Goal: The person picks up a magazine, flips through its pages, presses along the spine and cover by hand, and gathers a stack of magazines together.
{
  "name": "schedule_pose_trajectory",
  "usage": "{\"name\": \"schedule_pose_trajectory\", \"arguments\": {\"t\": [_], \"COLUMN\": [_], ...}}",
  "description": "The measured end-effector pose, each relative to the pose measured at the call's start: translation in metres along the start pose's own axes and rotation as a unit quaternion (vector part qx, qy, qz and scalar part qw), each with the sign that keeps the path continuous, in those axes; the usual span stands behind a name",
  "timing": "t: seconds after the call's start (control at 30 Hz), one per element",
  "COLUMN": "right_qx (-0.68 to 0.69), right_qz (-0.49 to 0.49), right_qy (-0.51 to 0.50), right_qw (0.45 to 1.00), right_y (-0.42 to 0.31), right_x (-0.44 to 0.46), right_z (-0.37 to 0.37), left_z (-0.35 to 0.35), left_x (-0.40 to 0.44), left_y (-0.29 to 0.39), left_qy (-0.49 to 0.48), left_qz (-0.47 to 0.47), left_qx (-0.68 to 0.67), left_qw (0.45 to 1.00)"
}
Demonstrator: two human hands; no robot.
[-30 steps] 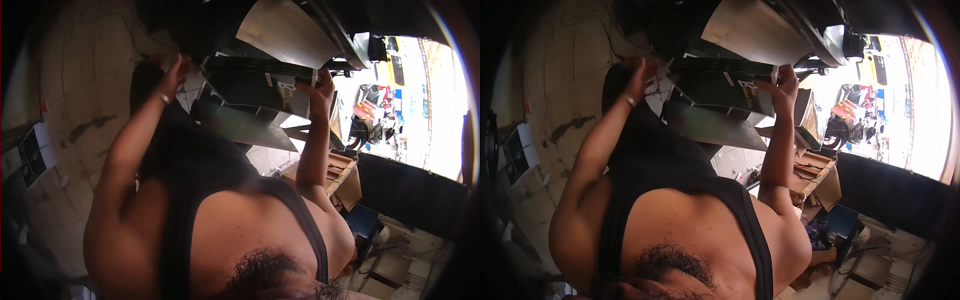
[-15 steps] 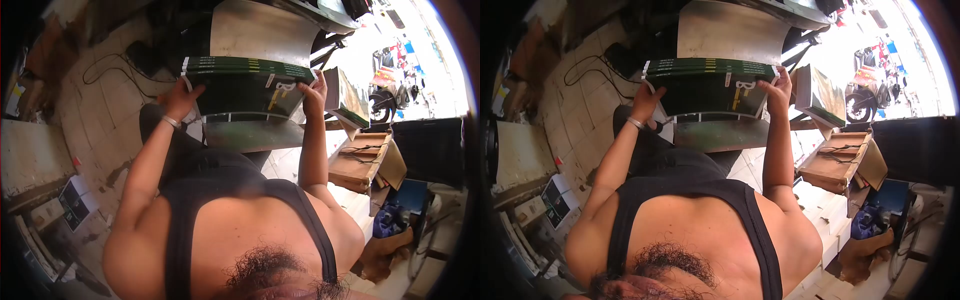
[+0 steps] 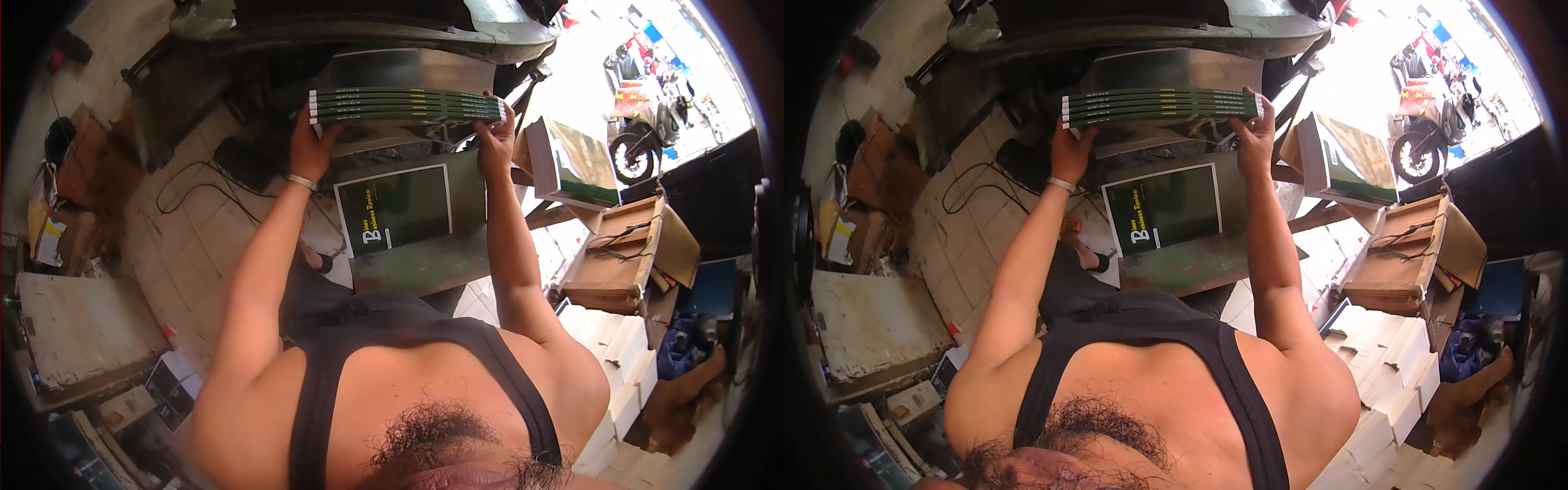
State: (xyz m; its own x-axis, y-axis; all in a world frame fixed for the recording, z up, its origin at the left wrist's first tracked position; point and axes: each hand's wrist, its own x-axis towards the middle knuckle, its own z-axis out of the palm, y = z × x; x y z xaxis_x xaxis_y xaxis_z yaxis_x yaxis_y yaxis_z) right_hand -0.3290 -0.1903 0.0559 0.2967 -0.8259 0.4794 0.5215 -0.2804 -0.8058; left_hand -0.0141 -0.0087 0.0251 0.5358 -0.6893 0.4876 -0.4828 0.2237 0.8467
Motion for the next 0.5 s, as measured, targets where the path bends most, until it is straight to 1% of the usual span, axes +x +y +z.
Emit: {"name": "schedule_pose_trajectory", "arguments": {"t": [0.03,0.07,0.1,0.13,0.2,0.23,0.27,0.3,0.37,0.43,0.5], "right_qx": [0.012,0.024,-0.013,-0.015,-0.015,-0.04,-0.09,-0.081,-0.084,-0.108,-0.113], "right_qz": [0.0,0.001,0.002,0.015,0.004,0.018,-0.011,-0.014,-0.019,-0.028,-0.006], "right_qy": [0.0,0.0,-0.004,-0.012,-0.02,-0.024,-0.034,-0.028,-0.022,-0.02,-0.019], "right_qw": [1.0,1.0,1.0,1.0,1.0,0.999,0.995,0.996,0.996,0.994,0.993], "right_y": [0.003,0.004,0.002,-0.002,-0.005,-0.006,0.004,0.006,0.006,0.007,0.007], "right_x": [-0.003,-0.005,-0.007,-0.008,-0.009,-0.01,-0.008,-0.008,-0.008,-0.007,-0.01], "right_z": [0.001,0.0,-0.002,0.0,0.005,0.007,0.001,0.003,0.004,0.004,0.001], "left_z": [0.002,0.003,0.004,0.004,0.005,0.004,0.006,0.007,0.007,0.005,0.005], "left_x": [0.0,0.0,-0.004,-0.007,-0.013,-0.014,-0.014,-0.014,-0.014,-0.013,-0.015], "left_y": [-0.004,-0.008,-0.009,-0.01,-0.011,-0.018,-0.025,-0.025,-0.024,-0.019,-0.016], "left_qy": [0.004,-0.001,-0.01,-0.026,-0.057,-0.077,-0.068,-0.059,-0.059,-0.055,-0.063], "left_qz": [0.016,0.007,-0.006,-0.013,-0.027,-0.029,-0.005,0.02,0.058,0.05,0.004], "left_qx": [0.008,-0.003,-0.015,-0.008,0.007,0.011,0.009,0.007,0.054,0.073,0.053], "left_qw": [1.0,1.0,1.0,1.0,0.998,0.997,0.998,0.998,0.995,0.995,0.997]}}
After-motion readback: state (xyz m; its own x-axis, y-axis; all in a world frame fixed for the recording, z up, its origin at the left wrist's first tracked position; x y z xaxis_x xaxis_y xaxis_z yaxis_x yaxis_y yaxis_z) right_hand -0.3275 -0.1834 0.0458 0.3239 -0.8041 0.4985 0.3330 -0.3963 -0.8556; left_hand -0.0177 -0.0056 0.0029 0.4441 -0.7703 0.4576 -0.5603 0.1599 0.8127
